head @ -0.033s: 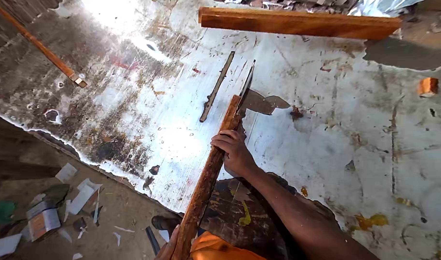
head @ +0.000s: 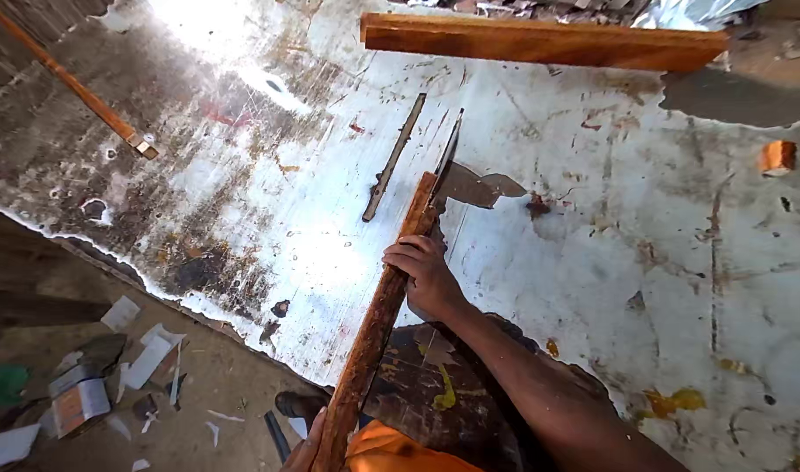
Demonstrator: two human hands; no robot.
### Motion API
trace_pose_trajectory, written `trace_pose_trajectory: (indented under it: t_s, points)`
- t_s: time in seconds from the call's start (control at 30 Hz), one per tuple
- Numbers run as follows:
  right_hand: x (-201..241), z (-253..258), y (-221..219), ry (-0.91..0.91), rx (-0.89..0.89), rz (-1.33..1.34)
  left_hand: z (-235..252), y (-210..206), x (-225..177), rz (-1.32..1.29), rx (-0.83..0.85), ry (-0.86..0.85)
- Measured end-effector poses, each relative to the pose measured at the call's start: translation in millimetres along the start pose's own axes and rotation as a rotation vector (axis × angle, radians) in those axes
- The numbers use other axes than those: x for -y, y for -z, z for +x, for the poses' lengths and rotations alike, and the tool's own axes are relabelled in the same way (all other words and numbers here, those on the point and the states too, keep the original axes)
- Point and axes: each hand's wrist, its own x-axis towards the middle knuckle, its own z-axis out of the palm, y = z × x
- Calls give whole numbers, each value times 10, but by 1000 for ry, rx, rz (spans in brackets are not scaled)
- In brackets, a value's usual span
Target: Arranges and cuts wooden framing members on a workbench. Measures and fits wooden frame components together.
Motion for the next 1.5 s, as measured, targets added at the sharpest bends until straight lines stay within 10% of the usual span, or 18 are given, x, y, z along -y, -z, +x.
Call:
trace_pose_trajectory:
  t_s: [1.5]
  points:
    - [-97, 116, 51, -37, 16, -50, 161, -52, 126, -41, 9, -28]
